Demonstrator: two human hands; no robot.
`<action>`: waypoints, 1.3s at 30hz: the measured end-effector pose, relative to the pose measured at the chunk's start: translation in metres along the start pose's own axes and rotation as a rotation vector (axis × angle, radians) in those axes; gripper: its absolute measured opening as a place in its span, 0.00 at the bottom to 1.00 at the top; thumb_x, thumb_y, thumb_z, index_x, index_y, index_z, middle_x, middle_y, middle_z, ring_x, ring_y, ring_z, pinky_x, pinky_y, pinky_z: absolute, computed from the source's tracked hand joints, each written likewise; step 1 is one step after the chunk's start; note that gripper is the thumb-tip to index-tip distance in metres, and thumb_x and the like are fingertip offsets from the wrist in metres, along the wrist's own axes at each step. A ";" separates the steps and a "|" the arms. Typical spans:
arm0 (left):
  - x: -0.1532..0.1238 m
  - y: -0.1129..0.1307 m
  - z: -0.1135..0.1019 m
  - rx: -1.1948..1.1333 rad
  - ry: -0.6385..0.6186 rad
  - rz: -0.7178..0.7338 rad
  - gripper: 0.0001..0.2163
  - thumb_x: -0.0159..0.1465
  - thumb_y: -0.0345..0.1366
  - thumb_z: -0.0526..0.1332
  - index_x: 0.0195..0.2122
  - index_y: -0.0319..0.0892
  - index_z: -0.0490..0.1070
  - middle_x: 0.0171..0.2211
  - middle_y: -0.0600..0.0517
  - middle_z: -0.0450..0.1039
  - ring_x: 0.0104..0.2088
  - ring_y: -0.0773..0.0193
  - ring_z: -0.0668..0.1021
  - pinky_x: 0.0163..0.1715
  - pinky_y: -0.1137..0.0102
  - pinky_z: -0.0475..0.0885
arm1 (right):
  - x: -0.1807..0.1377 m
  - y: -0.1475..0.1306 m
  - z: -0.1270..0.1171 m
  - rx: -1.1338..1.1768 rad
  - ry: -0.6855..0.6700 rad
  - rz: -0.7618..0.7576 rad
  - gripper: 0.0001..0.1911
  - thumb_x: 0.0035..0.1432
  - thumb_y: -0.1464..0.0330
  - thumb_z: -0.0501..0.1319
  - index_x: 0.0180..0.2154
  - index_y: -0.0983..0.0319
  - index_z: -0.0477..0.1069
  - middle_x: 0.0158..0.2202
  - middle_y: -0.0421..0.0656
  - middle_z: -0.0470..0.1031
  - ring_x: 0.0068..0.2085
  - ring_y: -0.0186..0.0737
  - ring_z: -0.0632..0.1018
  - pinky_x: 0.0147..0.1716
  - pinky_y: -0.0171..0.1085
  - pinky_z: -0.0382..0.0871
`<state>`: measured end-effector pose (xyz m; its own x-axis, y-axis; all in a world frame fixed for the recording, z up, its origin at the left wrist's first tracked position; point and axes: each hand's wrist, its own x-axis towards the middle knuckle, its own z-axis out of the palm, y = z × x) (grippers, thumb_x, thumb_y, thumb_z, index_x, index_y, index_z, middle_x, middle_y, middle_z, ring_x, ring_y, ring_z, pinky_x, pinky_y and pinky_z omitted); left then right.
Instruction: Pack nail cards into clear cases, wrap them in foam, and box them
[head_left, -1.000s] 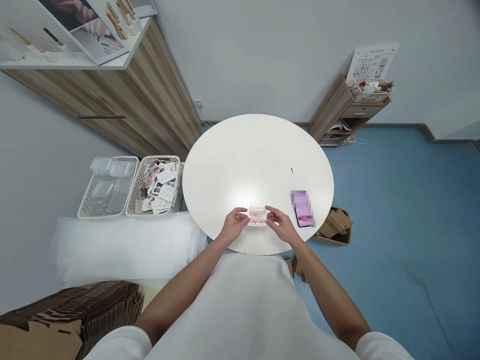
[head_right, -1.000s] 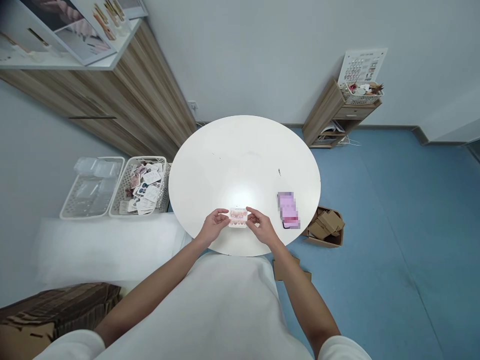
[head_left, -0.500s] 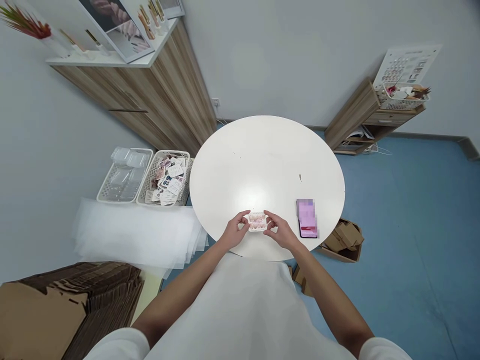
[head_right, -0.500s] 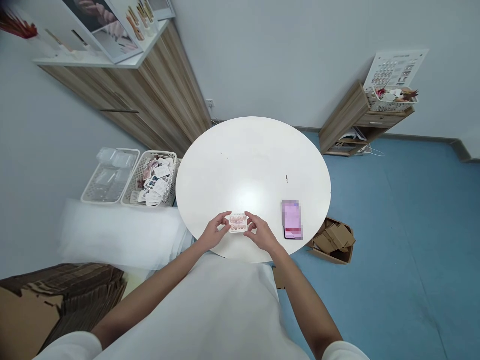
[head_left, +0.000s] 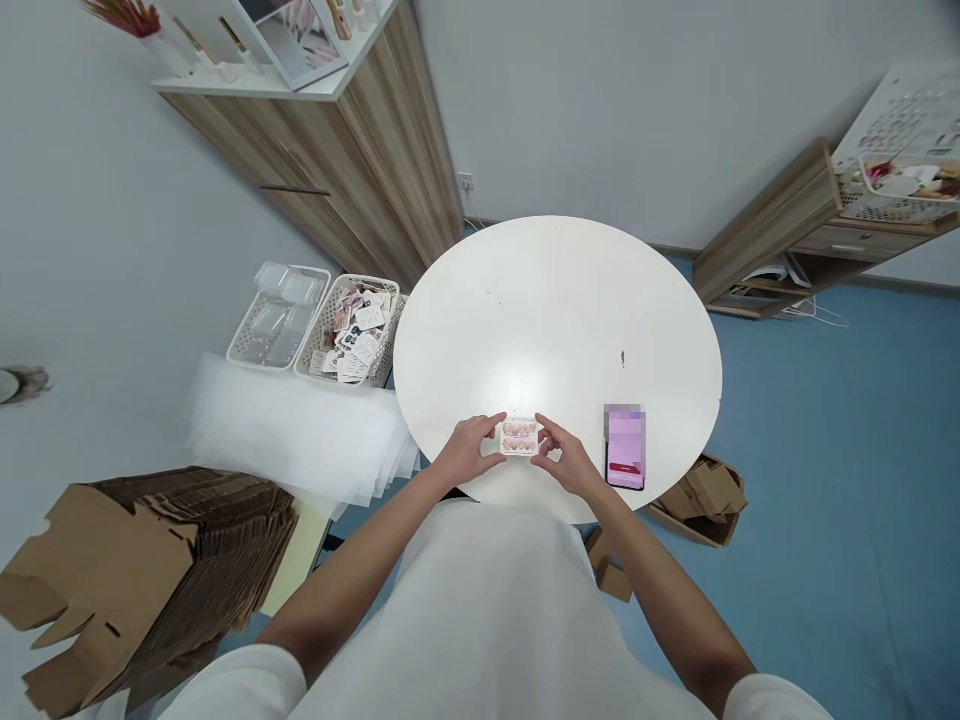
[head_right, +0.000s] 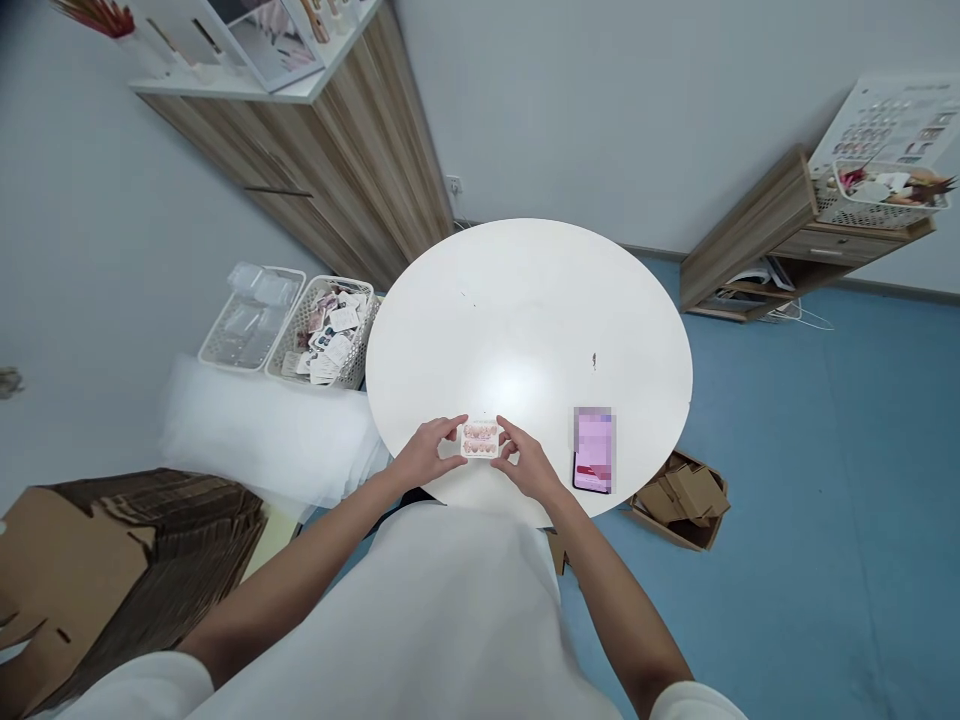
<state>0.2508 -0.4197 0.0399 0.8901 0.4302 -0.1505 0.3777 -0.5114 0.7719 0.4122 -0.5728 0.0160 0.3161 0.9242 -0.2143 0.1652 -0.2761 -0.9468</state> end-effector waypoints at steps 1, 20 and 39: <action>0.000 -0.001 -0.002 0.001 0.001 -0.007 0.28 0.51 0.39 0.63 0.54 0.48 0.59 0.32 0.51 0.67 0.34 0.61 0.69 0.40 0.65 0.63 | 0.002 -0.001 0.001 -0.007 -0.010 -0.011 0.35 0.47 0.69 0.59 0.57 0.51 0.52 0.37 0.40 0.67 0.30 0.33 0.70 0.40 0.43 0.65; 0.024 -0.123 -0.089 -0.133 -0.011 -0.020 0.28 0.54 0.32 0.58 0.57 0.47 0.53 0.35 0.51 0.64 0.33 0.64 0.69 0.37 0.67 0.66 | 0.126 -0.028 0.093 -0.114 0.005 0.134 0.33 0.48 0.70 0.57 0.56 0.50 0.53 0.36 0.39 0.68 0.33 0.36 0.70 0.40 0.43 0.65; 0.087 -0.204 -0.152 0.304 -0.119 -0.301 0.28 0.55 0.26 0.56 0.57 0.39 0.50 0.42 0.45 0.67 0.41 0.58 0.71 0.35 0.69 0.65 | 0.264 -0.037 0.168 -0.683 0.010 0.268 0.31 0.48 0.71 0.58 0.54 0.56 0.53 0.39 0.42 0.68 0.42 0.41 0.68 0.43 0.42 0.54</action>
<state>0.2126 -0.1648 -0.0371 0.7452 0.5142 -0.4246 0.6668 -0.5798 0.4682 0.3331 -0.2742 -0.0463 0.4355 0.8002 -0.4123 0.6254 -0.5984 -0.5008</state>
